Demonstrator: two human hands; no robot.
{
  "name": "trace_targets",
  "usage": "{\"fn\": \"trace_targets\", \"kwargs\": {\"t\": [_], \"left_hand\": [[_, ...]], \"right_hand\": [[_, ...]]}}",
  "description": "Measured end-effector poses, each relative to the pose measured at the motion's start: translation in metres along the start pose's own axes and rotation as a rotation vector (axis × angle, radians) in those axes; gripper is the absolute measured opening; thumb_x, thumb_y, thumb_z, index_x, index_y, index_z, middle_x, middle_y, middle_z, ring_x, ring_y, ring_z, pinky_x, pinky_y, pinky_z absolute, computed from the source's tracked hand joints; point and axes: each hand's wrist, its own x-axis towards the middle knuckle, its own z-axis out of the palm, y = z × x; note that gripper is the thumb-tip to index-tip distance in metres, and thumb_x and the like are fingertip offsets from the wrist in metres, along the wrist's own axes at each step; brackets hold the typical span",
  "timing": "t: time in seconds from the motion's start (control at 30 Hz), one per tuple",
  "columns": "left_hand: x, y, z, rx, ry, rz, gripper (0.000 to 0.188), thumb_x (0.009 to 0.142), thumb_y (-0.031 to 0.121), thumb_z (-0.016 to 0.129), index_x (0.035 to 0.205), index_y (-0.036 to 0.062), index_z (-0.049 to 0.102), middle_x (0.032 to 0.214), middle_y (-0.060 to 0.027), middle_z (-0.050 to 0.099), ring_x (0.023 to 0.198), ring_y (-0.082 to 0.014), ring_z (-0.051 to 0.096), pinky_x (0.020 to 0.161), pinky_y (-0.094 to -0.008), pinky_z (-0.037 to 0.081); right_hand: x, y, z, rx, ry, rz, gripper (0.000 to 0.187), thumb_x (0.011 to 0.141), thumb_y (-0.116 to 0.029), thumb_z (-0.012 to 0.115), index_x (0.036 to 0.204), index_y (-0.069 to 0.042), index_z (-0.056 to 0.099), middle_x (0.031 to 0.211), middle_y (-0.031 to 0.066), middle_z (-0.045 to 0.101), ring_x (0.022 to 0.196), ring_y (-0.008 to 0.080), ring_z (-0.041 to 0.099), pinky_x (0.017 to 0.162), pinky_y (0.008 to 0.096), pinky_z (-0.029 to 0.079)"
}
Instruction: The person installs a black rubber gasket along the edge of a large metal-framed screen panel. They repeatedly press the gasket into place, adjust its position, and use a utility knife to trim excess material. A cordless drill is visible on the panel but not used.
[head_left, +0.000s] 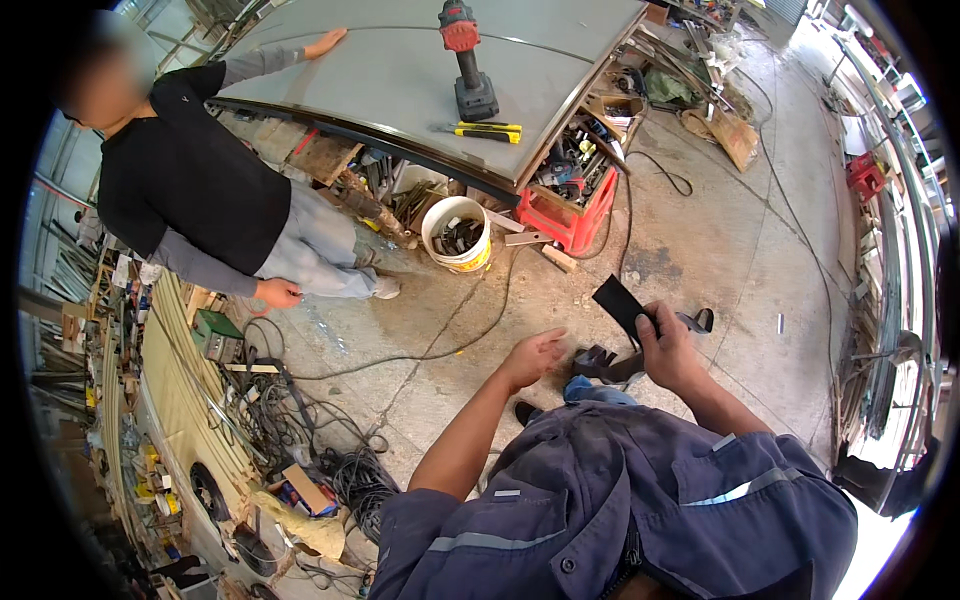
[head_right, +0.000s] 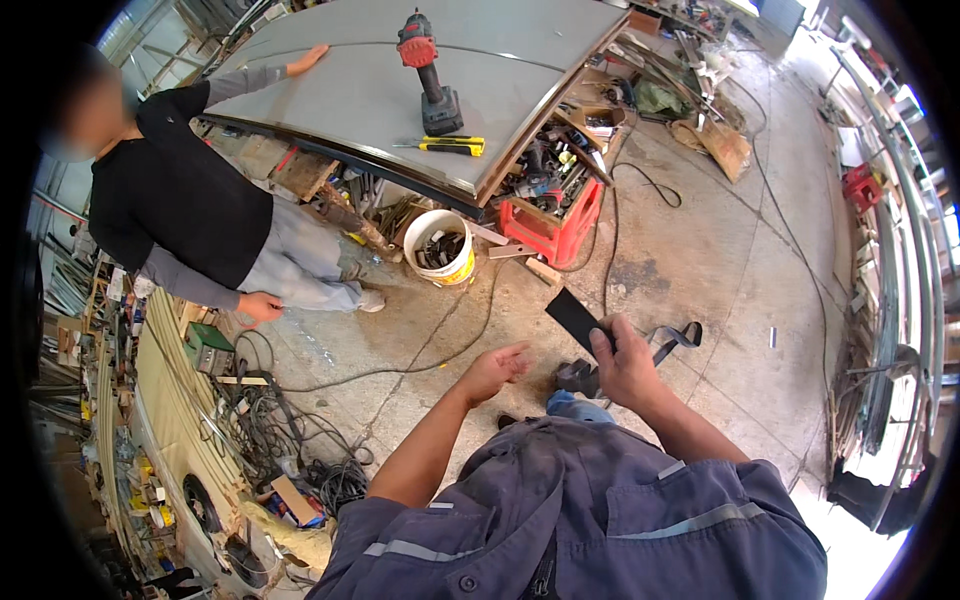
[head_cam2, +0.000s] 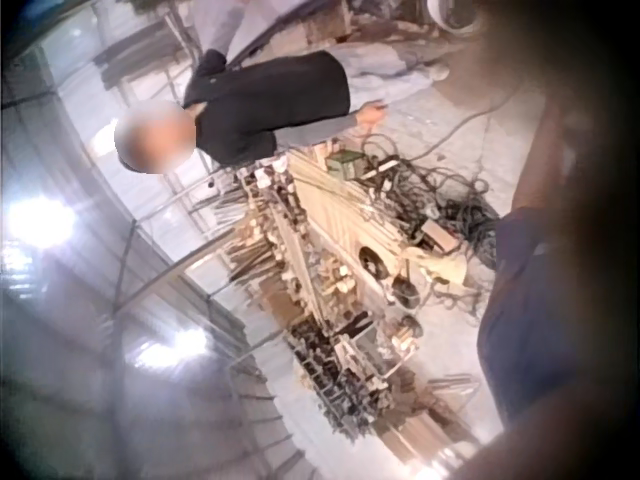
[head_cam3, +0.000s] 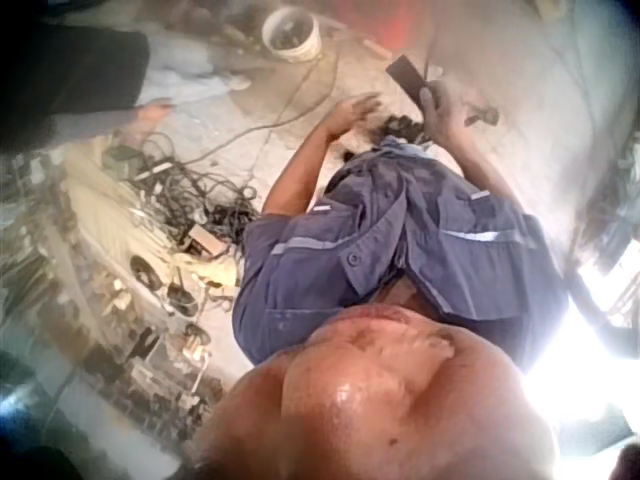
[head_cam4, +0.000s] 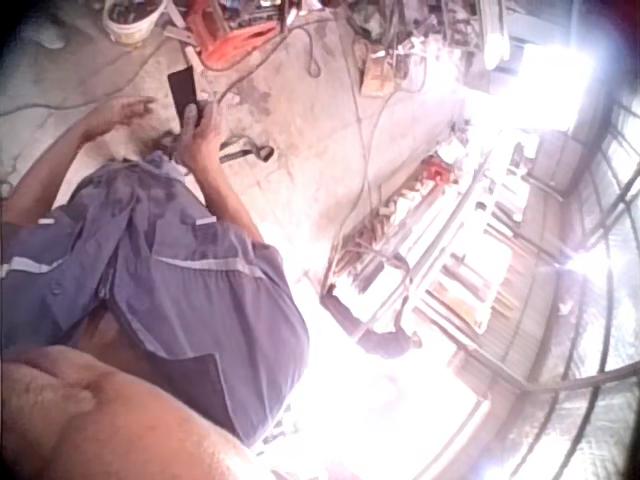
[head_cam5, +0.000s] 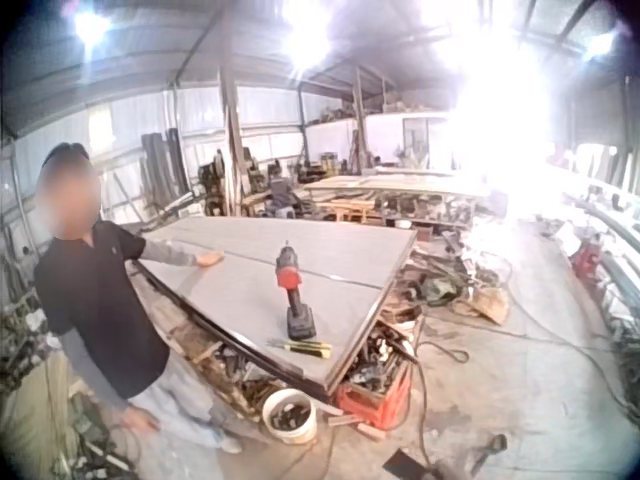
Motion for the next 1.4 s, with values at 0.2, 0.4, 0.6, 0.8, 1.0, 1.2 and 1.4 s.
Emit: {"fn": "trace_targets", "kwargs": {"t": [0.2,0.4,0.6,0.8,1.0,1.2,1.4], "left_hand": [[-0.018,0.074,0.032,-0.232,-0.021,0.194,0.04,0.094,0.026,0.051,0.125,0.0002,0.049,0.111,-0.0051,0.058,0.101,-0.0118,0.053,0.088,-0.0247,0.04],[-0.03,0.096,0.041,-0.43,0.361,0.274,0.028,0.095,0.02,0.048,0.108,-0.0016,0.06,0.098,-0.0049,0.063,0.089,-0.0109,0.058,0.079,-0.0252,0.046],[-0.05,0.124,-0.004,-0.295,0.703,0.291,0.029,0.095,0.023,0.046,0.09,-0.0036,0.058,0.079,-0.0107,0.064,0.069,-0.0181,0.062,0.067,-0.0302,0.05],[-0.057,0.136,-0.058,-0.322,0.856,0.29,0.022,0.089,0.021,0.059,0.079,0.0016,0.056,0.061,-0.0067,0.058,0.05,-0.0141,0.055,0.049,-0.0272,0.046],[-0.065,0.144,-0.125,-0.384,0.802,0.308,0.023,0.088,0.023,0.061,0.079,0.0025,0.056,0.058,-0.0053,0.055,0.046,-0.0136,0.051,0.045,-0.0275,0.044],[-0.069,0.148,-0.164,-0.357,0.729,0.299,0.033,0.092,0.031,0.053,0.078,0.001,0.055,0.059,-0.0065,0.056,0.047,-0.0133,0.053,0.045,-0.0273,0.045],[-0.062,0.148,-0.192,-0.31,0.664,0.313,0.04,0.095,0.037,0.043,0.088,-0.0003,0.055,0.066,-0.008,0.058,0.053,-0.0155,0.056,0.051,-0.0286,0.048]], "right_hand": [[0.012,-0.015,0.037,0.292,-0.229,-0.023,0.014,0.089,-0.012,0.052,0.098,-0.002,0.052,0.074,0.0191,0.058,0.07,0.0337,0.06,0.062,0.0397,0.046],[0.059,-0.021,0.036,0.314,-0.473,-0.273,0.015,0.087,-0.011,0.053,0.099,-0.003,0.056,0.079,0.0185,0.059,0.075,0.0367,0.06,0.065,0.0401,0.047],[0.117,-0.02,0.045,0.2,-0.457,-0.381,0.012,0.084,-0.014,0.059,0.084,-0.002,0.059,0.075,0.0175,0.059,0.069,0.035,0.059,0.062,0.0398,0.047],[0.206,-0.062,0.047,0.032,-0.159,-0.532,0.01,0.081,-0.012,0.06,0.085,-0.003,0.06,0.077,0.0129,0.061,0.076,0.0315,0.06,0.067,0.0386,0.047],[0.253,-0.094,0.065,-0.241,-0.035,-0.512,0.017,0.08,-0.015,0.061,0.093,-0.004,0.061,0.092,0.013,0.061,0.09,0.0317,0.057,0.079,0.0401,0.046],[0.284,-0.101,0.087,-0.475,0.039,-0.56,0.034,0.08,-0.02,0.062,0.11,-0.004,0.057,0.11,0.0131,0.055,0.107,0.0329,0.048,0.09,0.0402,0.041],[0.312,-0.094,0.114,-0.555,-0.018,-0.559,0.043,0.078,-0.017,0.063,0.116,-0.001,0.052,0.115,0.0145,0.052,0.108,0.0336,0.045,0.091,0.0411,0.039]]}}
